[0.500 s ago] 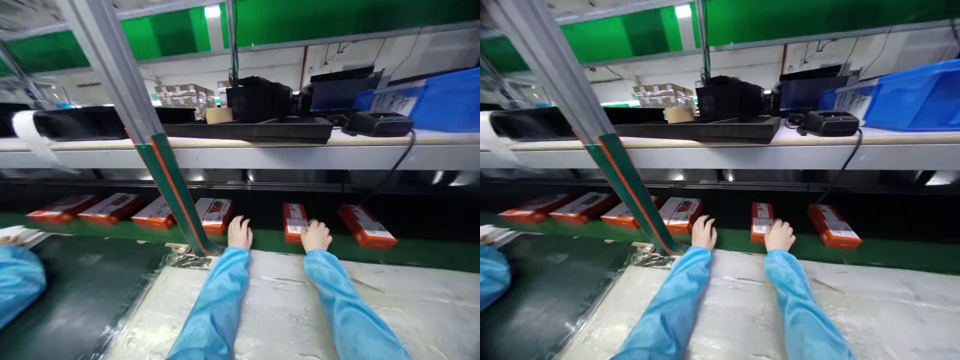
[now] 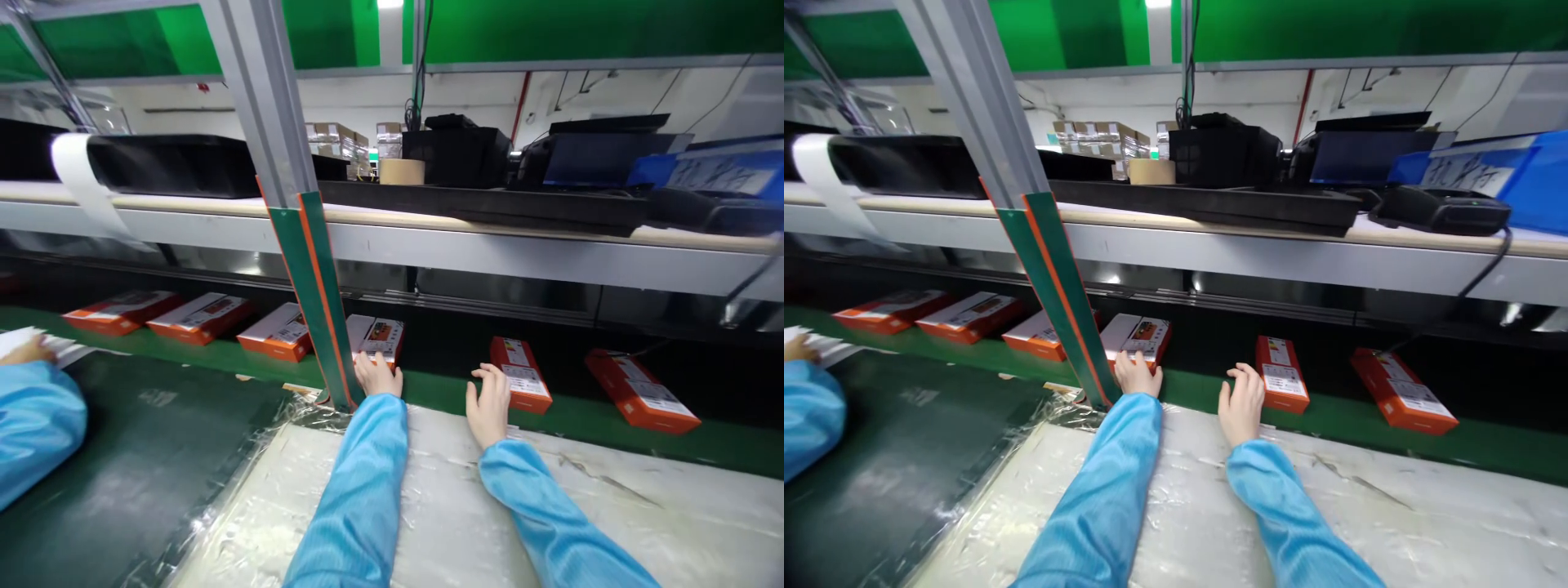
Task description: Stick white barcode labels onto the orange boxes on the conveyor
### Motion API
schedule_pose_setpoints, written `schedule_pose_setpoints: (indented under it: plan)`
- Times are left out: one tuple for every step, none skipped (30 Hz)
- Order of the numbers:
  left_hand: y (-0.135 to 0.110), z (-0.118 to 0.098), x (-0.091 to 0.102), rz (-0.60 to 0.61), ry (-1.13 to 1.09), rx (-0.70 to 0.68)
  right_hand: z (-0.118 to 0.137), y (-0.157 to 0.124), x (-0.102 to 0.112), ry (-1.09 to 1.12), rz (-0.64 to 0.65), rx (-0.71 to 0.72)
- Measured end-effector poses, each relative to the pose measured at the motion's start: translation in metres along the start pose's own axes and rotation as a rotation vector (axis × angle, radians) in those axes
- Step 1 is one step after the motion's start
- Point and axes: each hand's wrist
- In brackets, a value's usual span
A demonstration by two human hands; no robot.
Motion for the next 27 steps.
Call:
schedule_pose_setpoints:
  plan:
    - [0.000,0.000,0.003,0.007,-0.006,-0.013,0.006,0.000,-0.008,0.018,0.040,-0.009]
    - [-0.001,-0.001,0.006,0.012,-0.015,-0.012,0.010,0.001,-0.016,0.034,0.083,-0.023]
    - [-0.001,-0.002,0.008,0.019,-0.025,0.000,0.013,0.003,-0.025,0.060,0.136,-0.058]
    - [-0.001,-0.002,0.011,0.029,-0.032,0.019,0.016,0.005,-0.034,0.093,0.192,-0.110]
    - [-0.002,-0.003,0.012,0.039,-0.037,0.038,0.017,0.007,-0.044,0.130,0.246,-0.171]
    - [-0.002,-0.004,0.014,0.046,-0.042,0.050,0.018,0.010,-0.054,0.163,0.296,-0.235]
    - [-0.002,-0.004,0.015,0.049,-0.046,0.051,0.018,0.013,-0.064,0.190,0.342,-0.294]
    - [-0.002,-0.004,0.016,0.052,-0.051,0.041,0.017,0.017,-0.075,0.210,0.381,-0.342]
    - [-0.003,-0.004,0.016,0.057,-0.055,0.028,0.017,0.020,-0.085,0.225,0.417,-0.378]
    - [-0.003,-0.004,0.016,0.065,-0.057,0.017,0.016,0.024,-0.095,0.237,0.448,-0.407]
    - [-0.004,-0.004,0.016,0.075,-0.061,0.008,0.016,0.028,-0.104,0.250,0.484,-0.441]
    - [-0.006,-0.005,0.015,0.085,-0.067,-0.001,0.015,0.031,-0.111,0.261,0.519,-0.475]
    - [-0.007,-0.005,0.014,0.093,-0.076,-0.016,0.015,0.035,-0.118,0.268,0.549,-0.507]
    - [-0.009,-0.007,0.013,0.098,-0.090,-0.039,0.015,0.039,-0.123,0.271,0.572,-0.535]
    - [-0.012,-0.008,0.011,0.103,-0.105,-0.068,0.014,0.042,-0.127,0.269,0.587,-0.561]
    - [-0.014,-0.009,0.009,0.109,-0.121,-0.098,0.013,0.045,-0.129,0.266,0.596,-0.585]
    - [-0.016,-0.011,0.008,0.115,-0.135,-0.126,0.011,0.047,-0.131,0.263,0.601,-0.608]
    - [-0.019,-0.012,0.006,0.119,-0.149,-0.149,0.009,0.050,-0.132,0.262,0.602,-0.629]
    - [-0.020,-0.013,0.005,0.122,-0.161,-0.163,0.006,0.051,-0.133,0.263,0.601,-0.649]
    - [-0.022,-0.015,0.004,0.123,-0.171,-0.170,0.003,0.053,-0.133,0.272,0.599,-0.666]
    - [-0.023,-0.016,0.004,0.124,-0.177,-0.171,0.000,0.055,-0.132,0.291,0.597,-0.679]
    - [-0.025,-0.017,0.004,0.127,-0.180,-0.169,-0.003,0.056,-0.130,0.319,0.594,-0.690]
    - [-0.027,-0.018,0.005,0.132,-0.178,-0.162,-0.006,0.057,-0.127,0.354,0.585,-0.700]
    - [-0.030,-0.019,0.005,0.138,-0.172,-0.149,-0.007,0.058,-0.122,0.396,0.570,-0.708]
    - [-0.033,-0.020,0.006,0.142,-0.162,-0.131,-0.008,0.058,-0.115,0.440,0.547,-0.715]
    - [-0.037,-0.022,0.006,0.145,-0.150,-0.108,-0.008,0.057,-0.105,0.481,0.516,-0.719]
    - [-0.042,-0.023,0.006,0.148,-0.136,-0.084,-0.007,0.053,-0.092,0.516,0.480,-0.719]
Point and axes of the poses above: each hand's wrist, its own y-axis towards the middle knuckle, its own x-axis out of the back of the hand, z = x × y, and after that the axes turned 12 degrees about x, right-handed
